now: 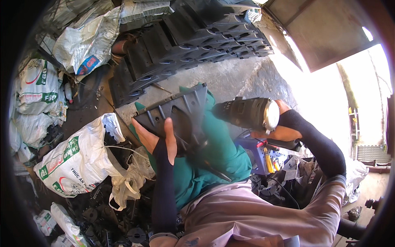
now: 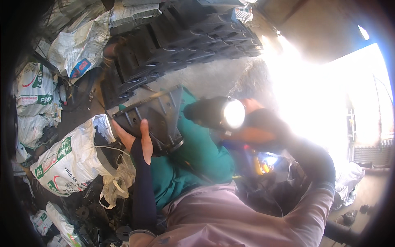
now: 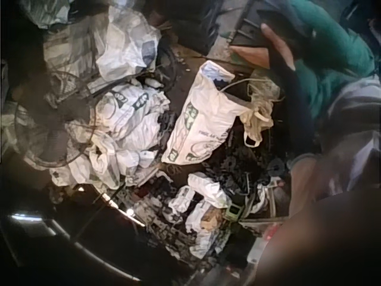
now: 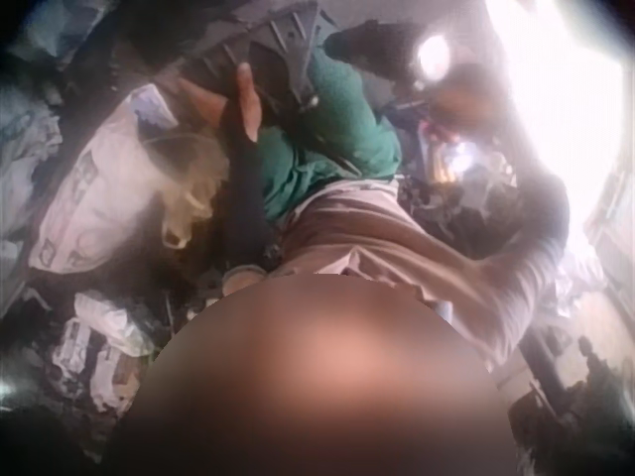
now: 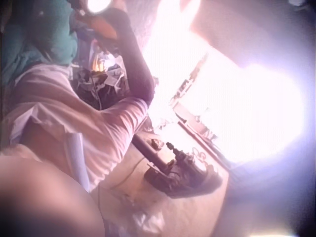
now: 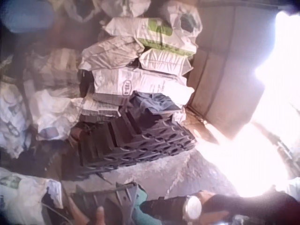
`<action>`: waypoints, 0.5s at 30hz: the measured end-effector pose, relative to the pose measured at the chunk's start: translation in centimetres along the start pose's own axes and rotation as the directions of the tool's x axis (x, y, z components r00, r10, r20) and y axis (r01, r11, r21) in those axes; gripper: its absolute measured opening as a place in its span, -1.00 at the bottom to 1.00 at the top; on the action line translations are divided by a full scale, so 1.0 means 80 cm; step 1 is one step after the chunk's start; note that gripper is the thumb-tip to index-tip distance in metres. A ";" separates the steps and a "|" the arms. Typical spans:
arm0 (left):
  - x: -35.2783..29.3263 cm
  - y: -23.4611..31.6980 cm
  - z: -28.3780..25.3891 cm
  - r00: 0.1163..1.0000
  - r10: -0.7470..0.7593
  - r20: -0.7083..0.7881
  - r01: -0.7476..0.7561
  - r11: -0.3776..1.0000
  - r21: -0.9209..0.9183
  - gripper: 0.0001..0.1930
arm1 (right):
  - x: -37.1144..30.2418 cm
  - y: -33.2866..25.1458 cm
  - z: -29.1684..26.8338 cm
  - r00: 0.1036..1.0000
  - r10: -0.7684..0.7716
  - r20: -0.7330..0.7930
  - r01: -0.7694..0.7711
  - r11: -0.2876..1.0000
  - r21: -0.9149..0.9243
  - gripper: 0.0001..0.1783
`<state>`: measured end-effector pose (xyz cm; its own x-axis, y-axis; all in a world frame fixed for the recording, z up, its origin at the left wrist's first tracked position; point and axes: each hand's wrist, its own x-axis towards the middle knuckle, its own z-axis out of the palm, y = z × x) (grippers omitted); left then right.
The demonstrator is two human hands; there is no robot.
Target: The person sits on the floor and uses a cordless drill to make holes in a black plastic part. They then wipe the part with a cloth, spray it with a can, and use a hammer to tap small metal pieces into the holes.
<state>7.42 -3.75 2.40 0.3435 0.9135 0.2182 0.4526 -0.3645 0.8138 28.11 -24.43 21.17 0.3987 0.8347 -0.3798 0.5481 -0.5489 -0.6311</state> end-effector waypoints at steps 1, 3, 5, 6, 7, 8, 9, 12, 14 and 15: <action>0.000 0.000 0.000 1.000 0.015 -0.009 -0.016 1.000 -0.019 0.06 | 0.000 0.001 0.003 1.000 -0.008 0.011 0.008 0.999 -0.033 -0.59; 0.001 0.002 -0.001 1.000 0.018 -0.016 -0.018 1.000 -0.004 0.07 | 0.004 0.003 0.009 0.999 -0.024 0.036 0.027 0.995 -0.098 -0.61; 0.002 0.003 -0.003 1.000 0.022 -0.017 -0.022 1.000 -0.006 0.06 | 0.009 0.006 0.011 0.996 0.019 0.090 -0.010 0.995 -0.102 -0.63; 0.002 0.003 -0.003 1.000 0.019 -0.015 -0.020 1.000 -0.012 0.06 | 0.012 0.007 0.012 0.995 0.039 0.088 -0.029 0.993 -0.113 -0.64; 0.002 0.003 -0.004 0.999 0.030 -0.019 -0.031 0.999 -0.028 0.06 | 0.016 0.007 0.014 0.994 0.062 0.089 -0.051 0.990 -0.130 -0.64; 0.002 0.004 -0.004 1.000 0.028 -0.015 -0.028 1.000 -0.003 0.06 | 0.020 0.006 0.015 0.992 0.074 0.099 -0.058 0.985 -0.161 -0.64; 0.002 0.004 -0.004 0.999 0.037 -0.016 -0.037 0.999 0.012 0.06 | 0.024 0.005 0.016 0.990 0.091 0.112 -0.067 0.978 -0.199 -0.63; 0.003 0.004 -0.004 0.999 0.031 -0.014 -0.030 0.999 0.039 0.06 | 0.031 -0.002 0.016 0.990 0.071 0.118 -0.050 0.983 -0.176 -0.63; 0.003 0.005 -0.002 1.000 0.016 -0.014 -0.016 0.999 0.031 0.06 | 0.035 -0.007 0.015 0.991 0.031 0.133 -0.011 0.989 -0.149 -0.65; 0.004 0.006 -0.002 1.000 0.011 -0.010 -0.011 1.000 0.023 0.06 | 0.038 -0.009 0.015 0.988 0.010 0.152 0.013 0.989 -0.145 -0.67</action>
<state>7.60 -3.61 2.92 0.3405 0.9110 0.2328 0.4678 -0.3789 0.7985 28.02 -21.46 19.68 0.2877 0.8264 -0.4840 0.6541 -0.5387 -0.5309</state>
